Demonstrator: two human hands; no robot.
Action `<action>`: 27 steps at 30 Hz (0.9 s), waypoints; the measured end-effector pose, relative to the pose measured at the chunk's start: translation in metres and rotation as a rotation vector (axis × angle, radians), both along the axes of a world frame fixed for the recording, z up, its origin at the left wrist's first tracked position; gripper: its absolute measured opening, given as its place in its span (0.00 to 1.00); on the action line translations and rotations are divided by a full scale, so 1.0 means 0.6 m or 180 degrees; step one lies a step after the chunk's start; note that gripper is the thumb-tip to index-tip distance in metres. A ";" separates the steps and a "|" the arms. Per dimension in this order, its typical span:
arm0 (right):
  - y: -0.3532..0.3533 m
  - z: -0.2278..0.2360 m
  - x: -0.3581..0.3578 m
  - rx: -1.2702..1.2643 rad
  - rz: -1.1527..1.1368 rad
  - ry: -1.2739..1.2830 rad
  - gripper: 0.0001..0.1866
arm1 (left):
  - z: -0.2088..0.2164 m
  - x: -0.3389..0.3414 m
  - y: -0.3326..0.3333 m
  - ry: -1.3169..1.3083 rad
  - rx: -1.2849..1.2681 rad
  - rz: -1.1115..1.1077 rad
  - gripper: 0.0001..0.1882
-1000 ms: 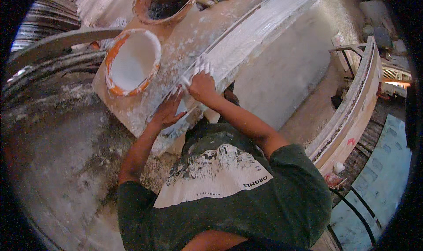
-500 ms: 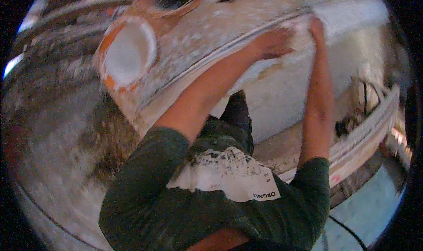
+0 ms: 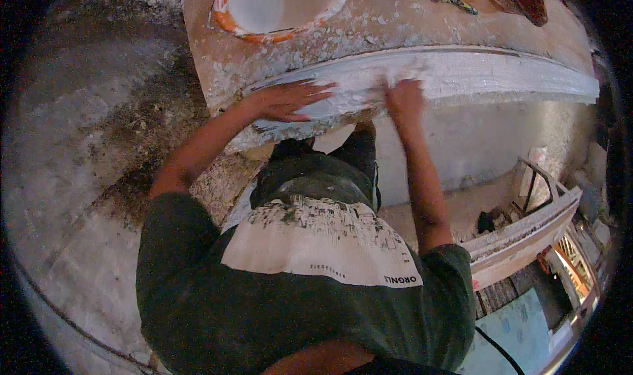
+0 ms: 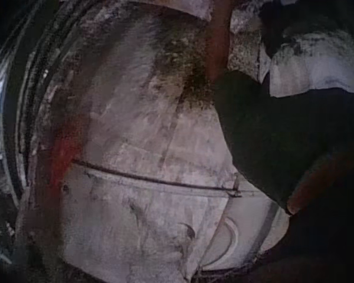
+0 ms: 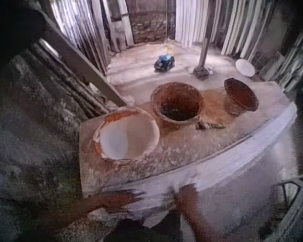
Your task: The person applies a white paste to a long, curved wooden object using a cloth. They repeatedly dip the cloth into a bucket of paste and spread it along the surface, smoothing it with their hands.
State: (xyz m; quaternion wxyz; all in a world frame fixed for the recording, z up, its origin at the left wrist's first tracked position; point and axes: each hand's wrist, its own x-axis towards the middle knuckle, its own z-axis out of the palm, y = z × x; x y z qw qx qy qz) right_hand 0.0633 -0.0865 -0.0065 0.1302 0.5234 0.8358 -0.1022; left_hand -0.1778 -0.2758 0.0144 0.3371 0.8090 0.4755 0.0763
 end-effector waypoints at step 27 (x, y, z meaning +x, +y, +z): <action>-0.153 -0.031 -0.014 0.0076 0.1313 0.1438 0.29 | -0.069 0.029 0.120 0.0384 0.1362 0.0447 0.29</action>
